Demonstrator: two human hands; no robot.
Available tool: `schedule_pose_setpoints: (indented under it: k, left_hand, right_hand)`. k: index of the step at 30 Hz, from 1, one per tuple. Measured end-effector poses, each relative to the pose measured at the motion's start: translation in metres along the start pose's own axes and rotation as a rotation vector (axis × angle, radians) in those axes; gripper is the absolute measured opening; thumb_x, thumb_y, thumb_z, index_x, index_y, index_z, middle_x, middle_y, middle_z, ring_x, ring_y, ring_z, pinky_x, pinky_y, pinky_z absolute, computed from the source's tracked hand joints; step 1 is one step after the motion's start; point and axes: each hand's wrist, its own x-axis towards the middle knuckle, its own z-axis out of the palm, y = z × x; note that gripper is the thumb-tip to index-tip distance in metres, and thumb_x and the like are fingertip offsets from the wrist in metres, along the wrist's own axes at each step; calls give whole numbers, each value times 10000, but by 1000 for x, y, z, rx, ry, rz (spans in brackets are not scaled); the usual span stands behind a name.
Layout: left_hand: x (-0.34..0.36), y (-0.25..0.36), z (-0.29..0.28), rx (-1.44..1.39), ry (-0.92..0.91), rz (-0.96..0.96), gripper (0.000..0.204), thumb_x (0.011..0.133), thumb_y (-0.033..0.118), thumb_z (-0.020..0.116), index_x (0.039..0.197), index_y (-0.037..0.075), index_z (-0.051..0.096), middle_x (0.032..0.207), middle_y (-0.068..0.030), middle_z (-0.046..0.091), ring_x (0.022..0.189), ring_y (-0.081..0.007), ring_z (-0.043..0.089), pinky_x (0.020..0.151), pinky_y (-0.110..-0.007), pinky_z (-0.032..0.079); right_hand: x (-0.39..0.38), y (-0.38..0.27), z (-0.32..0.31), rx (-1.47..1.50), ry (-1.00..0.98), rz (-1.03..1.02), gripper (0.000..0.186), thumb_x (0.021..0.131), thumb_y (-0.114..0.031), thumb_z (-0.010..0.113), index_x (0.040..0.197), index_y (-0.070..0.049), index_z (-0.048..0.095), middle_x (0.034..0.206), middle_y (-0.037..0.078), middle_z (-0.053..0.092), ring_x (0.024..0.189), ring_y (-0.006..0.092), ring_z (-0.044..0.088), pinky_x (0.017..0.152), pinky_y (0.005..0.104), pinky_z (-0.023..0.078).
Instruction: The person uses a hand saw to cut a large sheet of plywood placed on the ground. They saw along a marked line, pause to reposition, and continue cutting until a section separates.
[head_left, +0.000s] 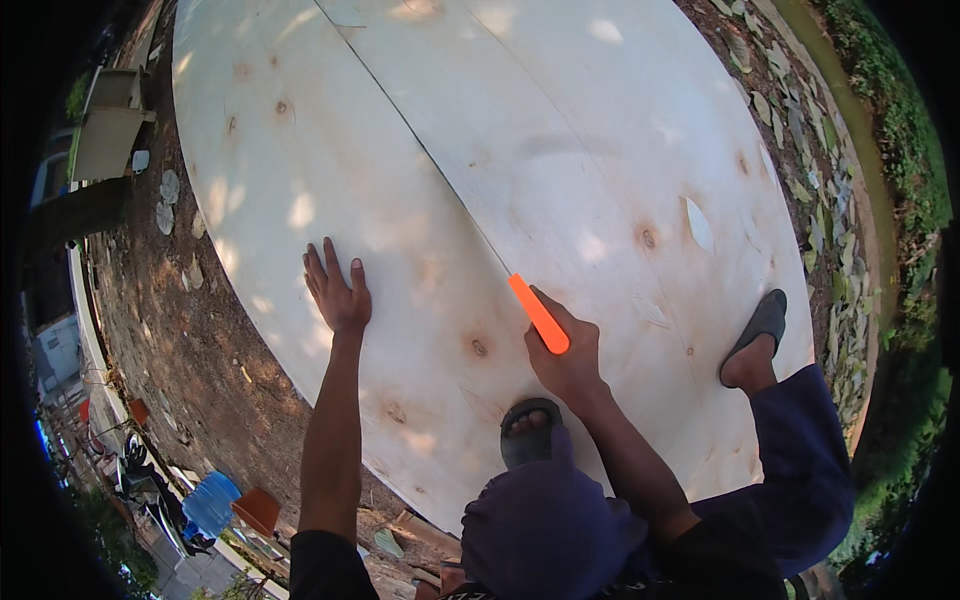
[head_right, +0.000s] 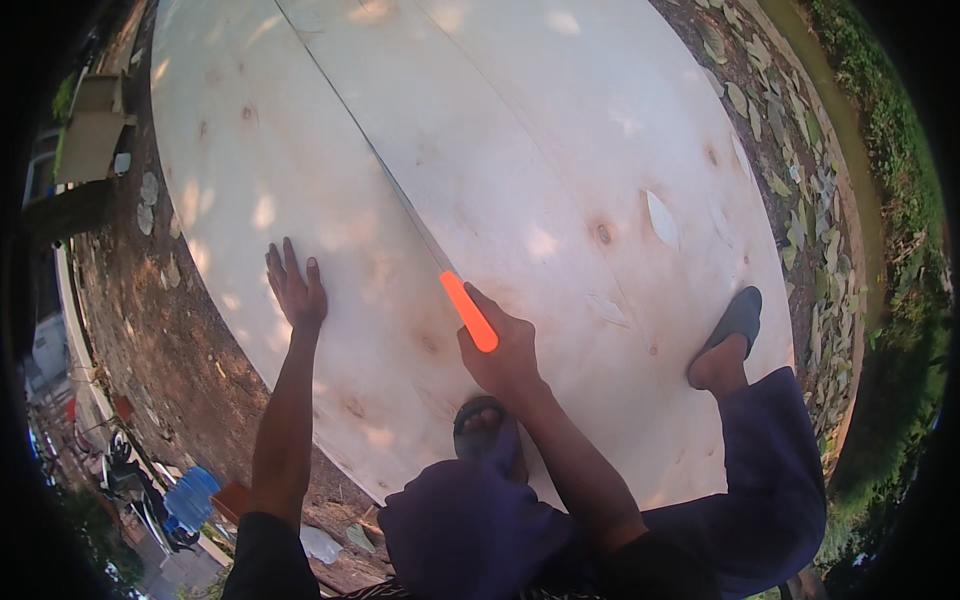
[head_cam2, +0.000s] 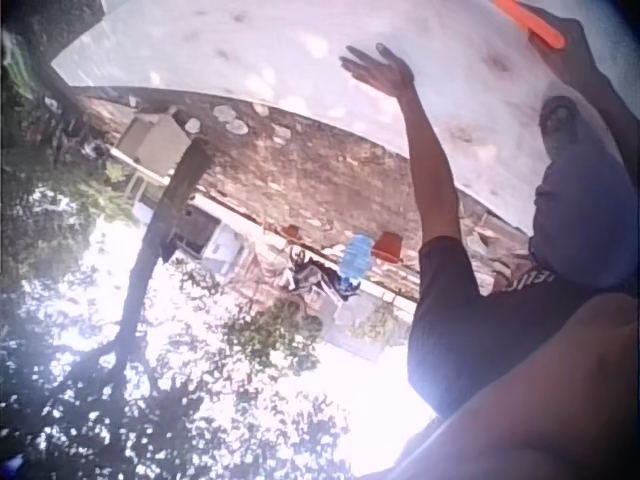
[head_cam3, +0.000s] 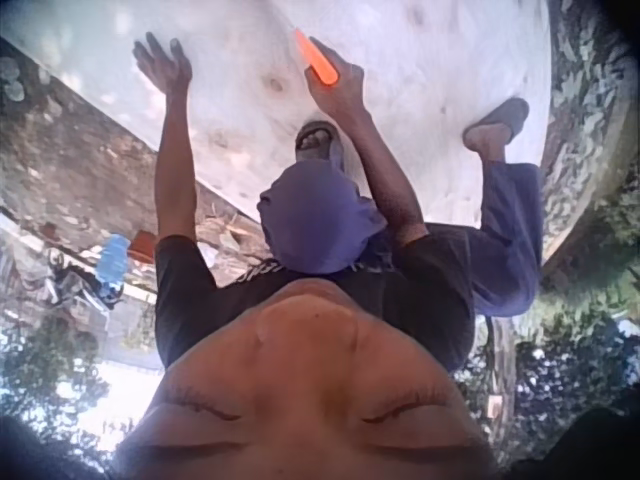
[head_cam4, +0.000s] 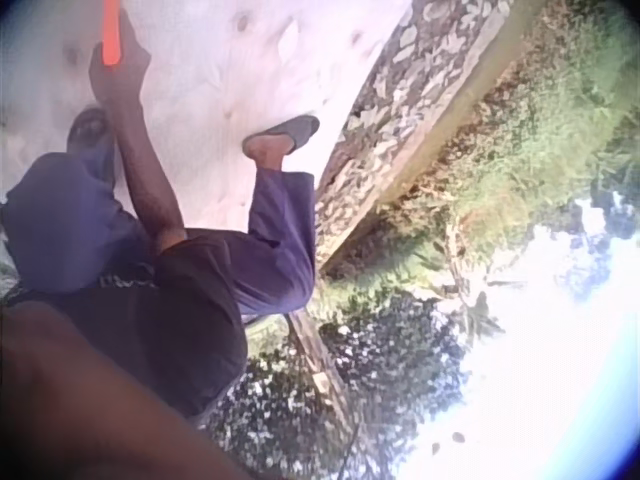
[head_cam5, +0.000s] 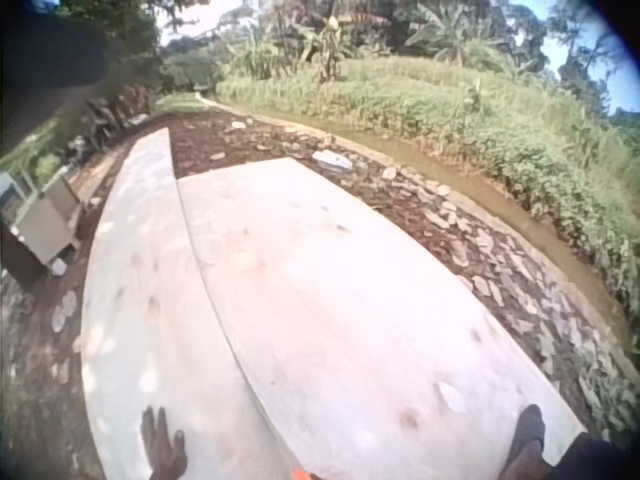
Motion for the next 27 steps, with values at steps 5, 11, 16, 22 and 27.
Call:
schedule_pose_setpoints:
  k: [5,11,16,22,27]
  left_hand:
    - [-7,12,3,-7,-10,11,669,1063,461,519,1631,131,391,1690,-246,290,1578,-443,235,1278,-579,193]
    - [-5,4,6,-26,-7,18,680,1059,476,526,1630,132,393,1690,-252,289,1578,-447,235,1275,-585,194]
    - [-9,7,3,-1,-1,16,676,1063,477,521,1631,134,393,1690,-249,289,1580,-442,234,1274,-587,196]
    - [-4,11,10,-60,-14,18,686,1067,497,500,1642,145,373,1698,-242,271,1586,-436,218,1279,-584,182]
    - [-10,-3,2,11,-29,-11,690,1062,499,506,1642,150,373,1702,-235,266,1589,-432,211,1280,-581,180]
  right_hand:
    - [13,-1,2,21,21,78,502,865,26,673,1366,3,664,889,165,748,715,231,716,696,317,566]
    - [50,-15,18,2,-77,228,497,893,-5,663,1390,9,642,859,165,743,687,225,696,690,325,555]
    - [-23,-3,-18,-14,34,-84,522,838,86,655,1356,25,656,1136,178,780,905,274,789,830,331,617]
    - [93,-26,26,87,-84,153,481,897,-24,657,1378,-6,642,795,159,688,605,209,567,640,340,513]
    - [-25,3,-16,-49,59,-118,525,857,51,676,1380,7,655,945,153,766,762,222,747,740,315,585]
